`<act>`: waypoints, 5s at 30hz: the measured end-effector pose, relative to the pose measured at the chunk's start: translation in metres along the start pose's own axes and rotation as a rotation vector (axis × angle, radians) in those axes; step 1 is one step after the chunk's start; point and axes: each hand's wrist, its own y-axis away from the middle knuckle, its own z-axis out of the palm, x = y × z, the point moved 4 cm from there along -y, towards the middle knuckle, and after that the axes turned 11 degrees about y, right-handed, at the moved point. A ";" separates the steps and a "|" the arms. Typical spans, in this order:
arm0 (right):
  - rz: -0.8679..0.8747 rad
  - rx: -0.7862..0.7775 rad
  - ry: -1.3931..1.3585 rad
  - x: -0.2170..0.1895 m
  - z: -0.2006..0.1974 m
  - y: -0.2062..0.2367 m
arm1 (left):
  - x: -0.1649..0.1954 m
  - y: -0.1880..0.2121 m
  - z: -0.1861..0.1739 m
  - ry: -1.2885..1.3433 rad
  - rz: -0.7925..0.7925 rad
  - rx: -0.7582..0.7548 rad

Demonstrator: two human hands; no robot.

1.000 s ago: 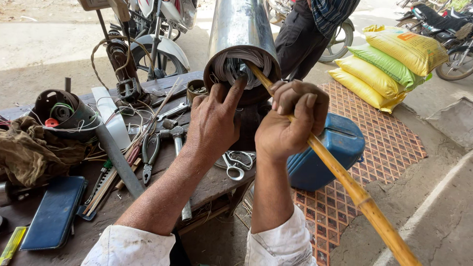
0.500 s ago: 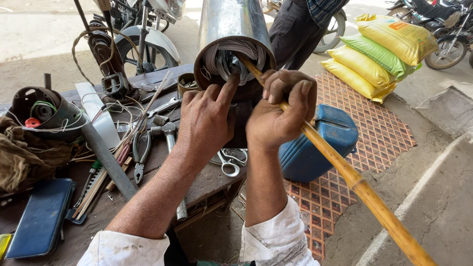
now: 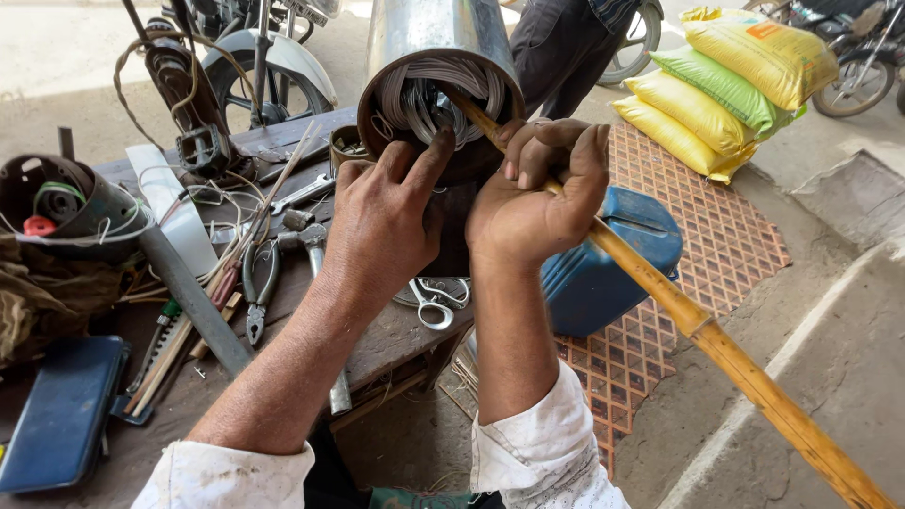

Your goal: The person winds white wire onto a rotating metal drum mounted on a bench machine, guiding and pressing the coils with a long bamboo stick while steadying the drum with the other hand. They reposition the wire by hand, keep winding, then lift the drum off the machine at the end.

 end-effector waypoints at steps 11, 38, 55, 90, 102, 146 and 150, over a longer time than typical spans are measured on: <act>0.011 -0.105 -0.070 -0.049 -0.024 0.031 | -0.001 0.006 0.006 -0.054 0.027 0.044; 0.056 -0.584 -0.191 -0.034 -0.060 -0.063 | -0.070 -0.040 0.025 1.048 -0.560 0.312; -0.014 -0.585 -0.180 -0.031 -0.056 -0.051 | -0.070 -0.039 0.024 0.962 -0.458 0.345; -0.471 -0.216 0.091 -0.118 -0.014 0.038 | -0.080 -0.029 0.036 0.562 -0.466 0.339; -0.396 -0.190 -0.022 -0.034 0.002 0.015 | -0.082 -0.025 0.034 0.617 -0.458 0.318; -0.190 -0.029 -0.149 -0.065 -0.026 0.053 | -0.086 -0.025 0.031 0.697 -0.325 0.313; -0.202 -0.106 -0.121 -0.066 -0.028 0.060 | -0.083 -0.028 0.028 0.635 -0.312 0.287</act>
